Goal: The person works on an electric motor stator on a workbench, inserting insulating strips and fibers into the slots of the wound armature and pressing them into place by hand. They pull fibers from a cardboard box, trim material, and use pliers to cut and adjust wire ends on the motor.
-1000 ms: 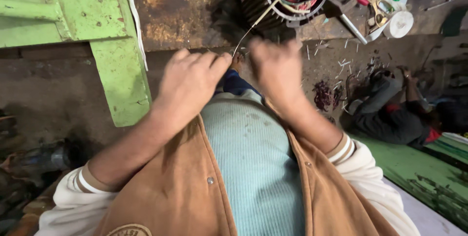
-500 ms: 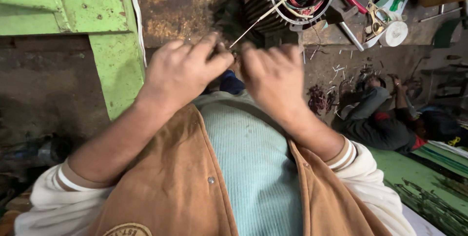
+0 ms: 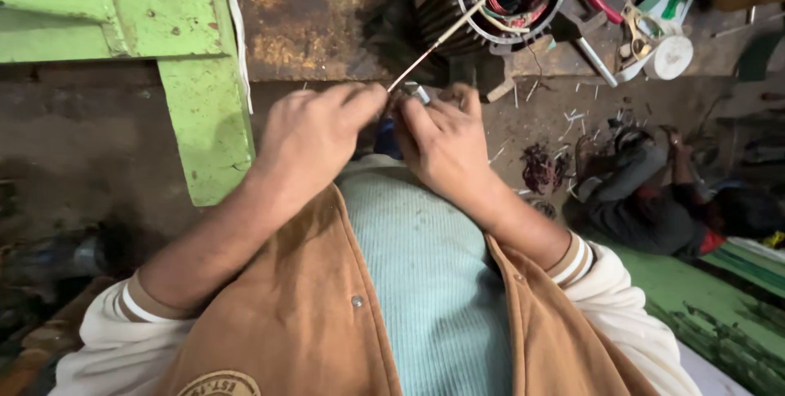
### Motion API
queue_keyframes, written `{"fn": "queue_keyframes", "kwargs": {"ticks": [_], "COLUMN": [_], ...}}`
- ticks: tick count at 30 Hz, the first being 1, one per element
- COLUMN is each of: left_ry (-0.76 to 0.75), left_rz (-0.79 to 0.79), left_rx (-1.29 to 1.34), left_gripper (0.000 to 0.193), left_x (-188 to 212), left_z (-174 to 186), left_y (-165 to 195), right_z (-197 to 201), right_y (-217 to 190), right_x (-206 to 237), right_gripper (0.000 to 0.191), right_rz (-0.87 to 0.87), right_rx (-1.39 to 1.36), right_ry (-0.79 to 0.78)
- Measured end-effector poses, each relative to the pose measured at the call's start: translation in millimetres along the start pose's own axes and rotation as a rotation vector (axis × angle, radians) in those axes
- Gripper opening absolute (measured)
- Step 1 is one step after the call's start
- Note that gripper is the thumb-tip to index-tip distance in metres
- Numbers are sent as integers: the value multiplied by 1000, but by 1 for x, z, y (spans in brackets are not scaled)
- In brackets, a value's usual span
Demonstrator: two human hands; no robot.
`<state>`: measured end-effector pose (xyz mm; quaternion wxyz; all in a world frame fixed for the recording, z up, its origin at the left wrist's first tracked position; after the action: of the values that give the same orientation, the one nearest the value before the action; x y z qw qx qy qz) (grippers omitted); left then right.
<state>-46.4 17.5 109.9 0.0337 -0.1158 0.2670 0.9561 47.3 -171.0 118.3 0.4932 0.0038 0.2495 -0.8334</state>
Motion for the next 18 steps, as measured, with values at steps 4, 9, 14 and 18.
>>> {"fn": "queue_keyframes", "kwargs": {"ticks": [4,9,14,18], "left_ry": [2,26,-26,-281], "left_rz": [41,-24,-110,25], "left_rx": [63,5,-101,-55], "left_gripper": [26,27,25,10], "left_x": [-2,-3,4,-5], "left_z": [1,3,-11,-44], "left_y": [1,2,5,1], "right_z": [-5,-8,-7,-5], "right_y": [14,21,10,12], "right_x": [9,14,11,23], "right_gripper": [14,14,12,7], "right_rz": [-161,-34,-157,-198], "right_rx": [175,83,97,-66], "right_ry": [45,-68,12,-91]}}
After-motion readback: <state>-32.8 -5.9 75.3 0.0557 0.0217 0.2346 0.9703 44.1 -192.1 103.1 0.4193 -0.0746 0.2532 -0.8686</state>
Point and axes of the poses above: each hand's wrist, its own x-axis away from the middle knuckle, its own z-axis out of the back of the hand, y = z × x, the point moved 1 cm from there along -x, towards the middle knuckle, and after that the axes turned 7 degrees about -x, right-handed, at the moved point
